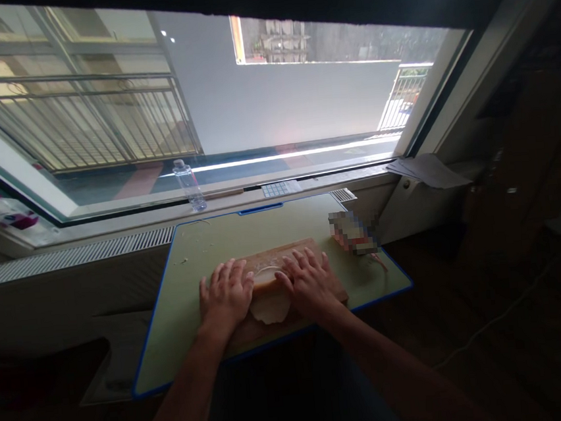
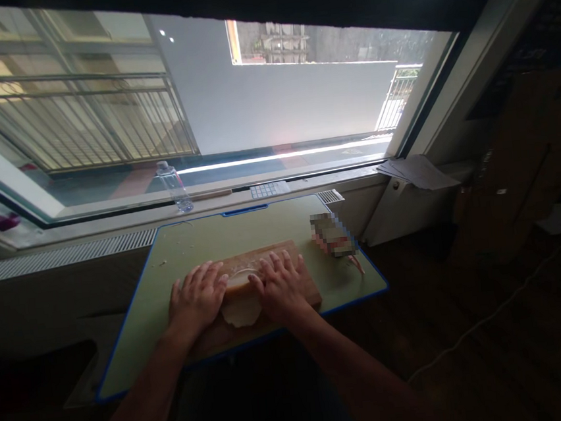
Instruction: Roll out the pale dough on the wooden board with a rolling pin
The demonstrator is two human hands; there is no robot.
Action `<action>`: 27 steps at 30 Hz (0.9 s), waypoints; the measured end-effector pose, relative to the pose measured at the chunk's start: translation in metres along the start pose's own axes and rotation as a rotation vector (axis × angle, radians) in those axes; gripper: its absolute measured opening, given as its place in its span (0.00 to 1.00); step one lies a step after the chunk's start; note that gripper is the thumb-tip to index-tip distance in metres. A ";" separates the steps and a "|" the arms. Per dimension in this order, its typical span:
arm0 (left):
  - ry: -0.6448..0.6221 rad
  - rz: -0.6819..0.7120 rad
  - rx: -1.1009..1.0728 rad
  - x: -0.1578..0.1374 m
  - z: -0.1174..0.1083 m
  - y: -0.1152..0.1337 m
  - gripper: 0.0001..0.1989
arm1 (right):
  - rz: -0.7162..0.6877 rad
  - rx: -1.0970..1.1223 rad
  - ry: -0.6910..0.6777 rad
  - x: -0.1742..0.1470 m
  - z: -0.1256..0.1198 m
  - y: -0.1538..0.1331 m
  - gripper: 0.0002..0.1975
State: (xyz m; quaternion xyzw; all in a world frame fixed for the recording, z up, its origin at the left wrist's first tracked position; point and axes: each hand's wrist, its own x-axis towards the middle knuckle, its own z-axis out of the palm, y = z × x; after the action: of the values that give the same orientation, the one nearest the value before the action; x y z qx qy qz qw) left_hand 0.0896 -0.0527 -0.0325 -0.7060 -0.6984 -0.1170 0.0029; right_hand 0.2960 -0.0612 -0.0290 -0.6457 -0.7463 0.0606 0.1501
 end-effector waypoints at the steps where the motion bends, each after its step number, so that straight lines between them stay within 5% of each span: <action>1: -0.022 -0.003 0.002 0.003 -0.001 0.000 0.26 | -0.004 -0.006 -0.007 0.003 0.000 0.001 0.30; 11: -0.142 -0.013 -0.034 0.039 0.000 -0.006 0.26 | -0.005 -0.085 -0.032 0.033 -0.003 -0.002 0.29; 27: -0.108 -0.022 0.011 0.096 0.012 -0.016 0.24 | 0.022 -0.029 -0.167 0.104 0.002 0.003 0.34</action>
State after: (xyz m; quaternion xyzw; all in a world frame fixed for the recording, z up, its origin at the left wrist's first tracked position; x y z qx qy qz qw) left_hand 0.0758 0.0443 -0.0300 -0.7037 -0.7058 -0.0748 -0.0320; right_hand 0.2859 0.0421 -0.0162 -0.6486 -0.7498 0.1049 0.0776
